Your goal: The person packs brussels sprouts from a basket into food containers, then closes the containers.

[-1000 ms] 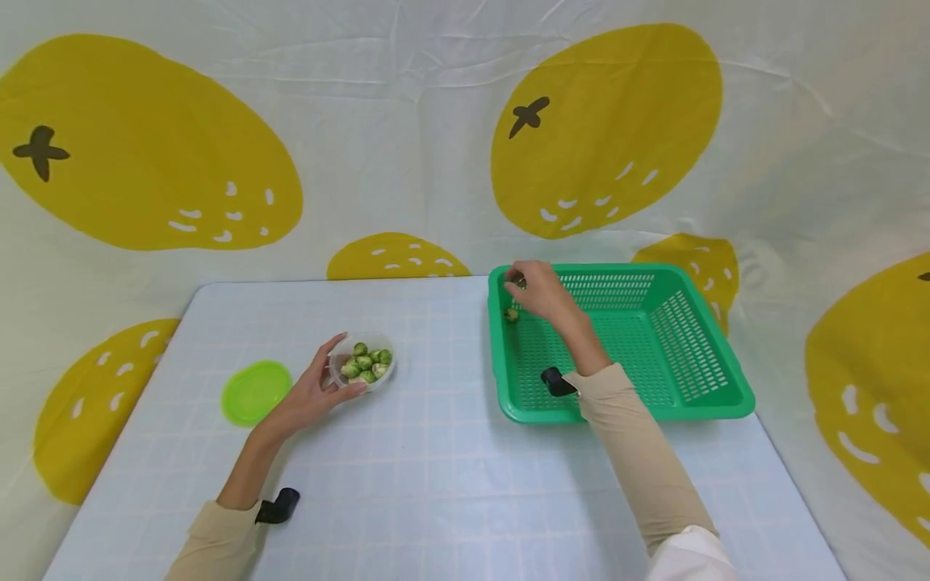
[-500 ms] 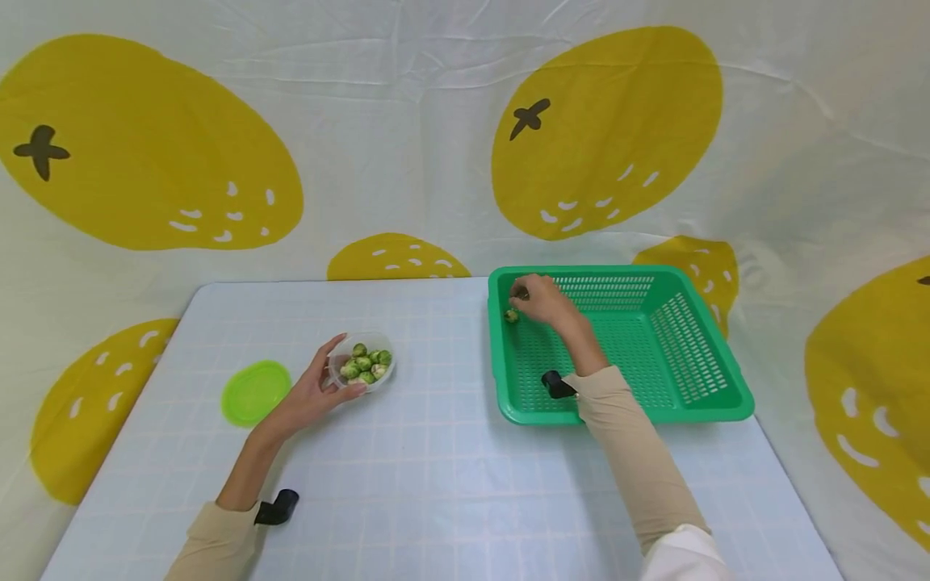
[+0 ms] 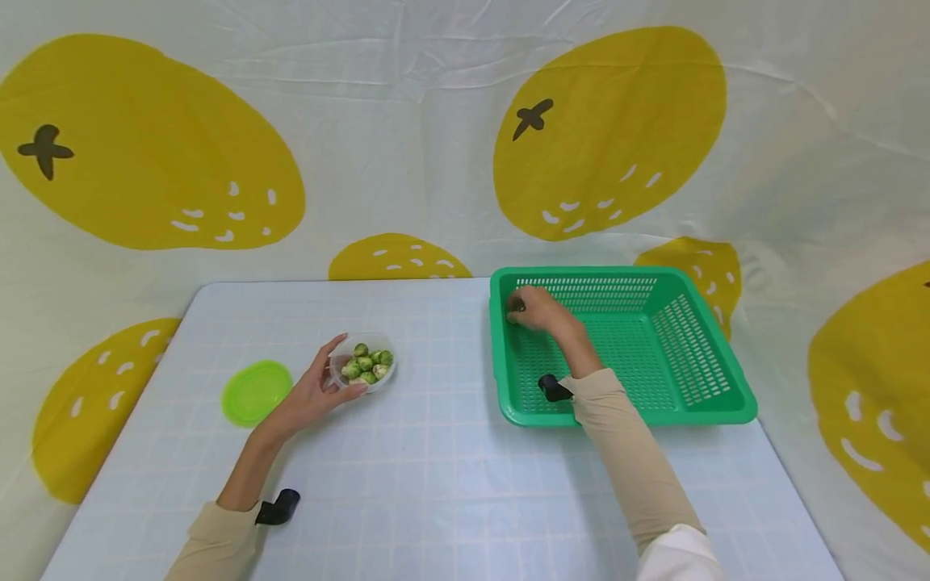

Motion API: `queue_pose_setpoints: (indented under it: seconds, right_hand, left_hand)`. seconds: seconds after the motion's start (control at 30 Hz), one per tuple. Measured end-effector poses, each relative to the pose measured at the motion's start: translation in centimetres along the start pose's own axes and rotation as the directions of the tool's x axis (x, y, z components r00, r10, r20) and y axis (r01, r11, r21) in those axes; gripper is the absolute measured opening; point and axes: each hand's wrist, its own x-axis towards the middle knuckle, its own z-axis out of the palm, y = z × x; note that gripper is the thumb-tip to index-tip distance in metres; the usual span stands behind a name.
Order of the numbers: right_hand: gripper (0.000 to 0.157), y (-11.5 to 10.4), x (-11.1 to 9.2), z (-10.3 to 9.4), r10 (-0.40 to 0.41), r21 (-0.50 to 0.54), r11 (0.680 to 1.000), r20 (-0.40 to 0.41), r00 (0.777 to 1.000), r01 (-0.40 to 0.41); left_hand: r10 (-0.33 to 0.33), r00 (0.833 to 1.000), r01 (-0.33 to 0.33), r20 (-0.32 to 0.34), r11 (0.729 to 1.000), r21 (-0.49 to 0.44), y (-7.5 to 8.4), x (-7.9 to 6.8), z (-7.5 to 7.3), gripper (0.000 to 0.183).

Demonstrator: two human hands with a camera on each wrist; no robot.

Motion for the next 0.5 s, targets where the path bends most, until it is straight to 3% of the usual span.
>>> queue_pose_setpoints:
  seconds: [0.5]
  right_hand:
    - [0.019,-0.1,0.09,0.16,-0.037,-0.058,0.997,0.07,0.997,0.041]
  left_hand:
    - [0.004,1.0,-0.004,-0.005,1.0,0.002,-0.05,-0.15,-0.02,0.098]
